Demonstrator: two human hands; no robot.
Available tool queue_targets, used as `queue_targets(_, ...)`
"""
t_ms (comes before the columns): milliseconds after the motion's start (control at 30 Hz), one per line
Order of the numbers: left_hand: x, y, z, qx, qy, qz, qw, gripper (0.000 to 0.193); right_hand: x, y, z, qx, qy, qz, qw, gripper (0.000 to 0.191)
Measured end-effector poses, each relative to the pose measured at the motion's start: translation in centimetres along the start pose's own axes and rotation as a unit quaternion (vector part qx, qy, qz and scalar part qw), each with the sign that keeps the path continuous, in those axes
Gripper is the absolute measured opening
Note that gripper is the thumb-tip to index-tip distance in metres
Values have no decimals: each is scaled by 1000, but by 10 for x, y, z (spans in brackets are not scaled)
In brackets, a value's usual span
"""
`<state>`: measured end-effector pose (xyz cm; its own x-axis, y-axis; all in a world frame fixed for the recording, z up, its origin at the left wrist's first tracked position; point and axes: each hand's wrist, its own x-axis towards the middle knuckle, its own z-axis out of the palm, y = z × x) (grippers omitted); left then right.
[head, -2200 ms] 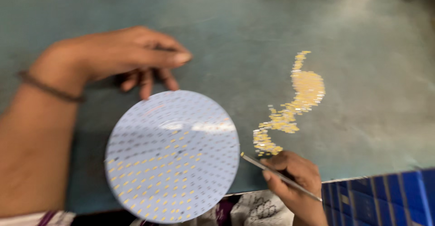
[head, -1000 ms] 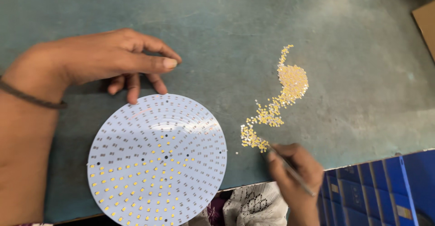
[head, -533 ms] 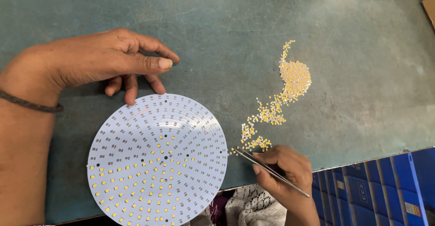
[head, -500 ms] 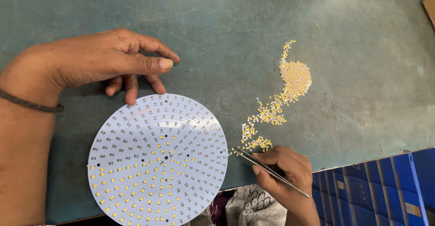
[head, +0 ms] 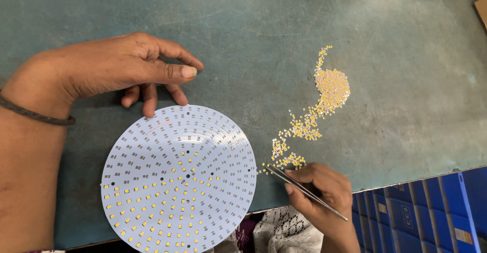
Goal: The person uses tweezers to pick small yellow LED components one at a time from a pile on the workbench and places them onto the empty pads of a circular LED circuit board, steadily filling more positions as the episode progresses.
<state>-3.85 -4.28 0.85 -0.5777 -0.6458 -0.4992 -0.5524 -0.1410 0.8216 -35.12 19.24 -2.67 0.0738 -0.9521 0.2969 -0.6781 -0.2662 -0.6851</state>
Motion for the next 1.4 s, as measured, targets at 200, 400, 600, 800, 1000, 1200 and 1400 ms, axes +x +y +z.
queue_targets(200,-1,-1,0,-6,-7,4,1000,68,-1,1,2,-6,-6,-21,1000,18)
queue_targets(400,-3,-2,-2,-6,-11,29,1000,70,0,1,3,11,-12,5,1000,17)
queue_targets(600,-3,0,-1,-21,-19,32,999,69,1,5,-2,-21,-25,9,999,19)
queue_targets(800,-4,0,0,-8,-3,28,1000,69,0,5,-4,19,-19,40,999,17)
queue_targets(1000,-2,-2,0,-8,-10,43,999,70,1,4,-1,-5,-29,-10,1000,17)
queue_targets(1200,1,-4,-3,-1,-32,61,998,76,11,6,1,72,-99,-7,993,15)
queue_targets(1400,1,-3,2,3,-28,69,997,75,28,4,13,101,-168,-75,978,16)
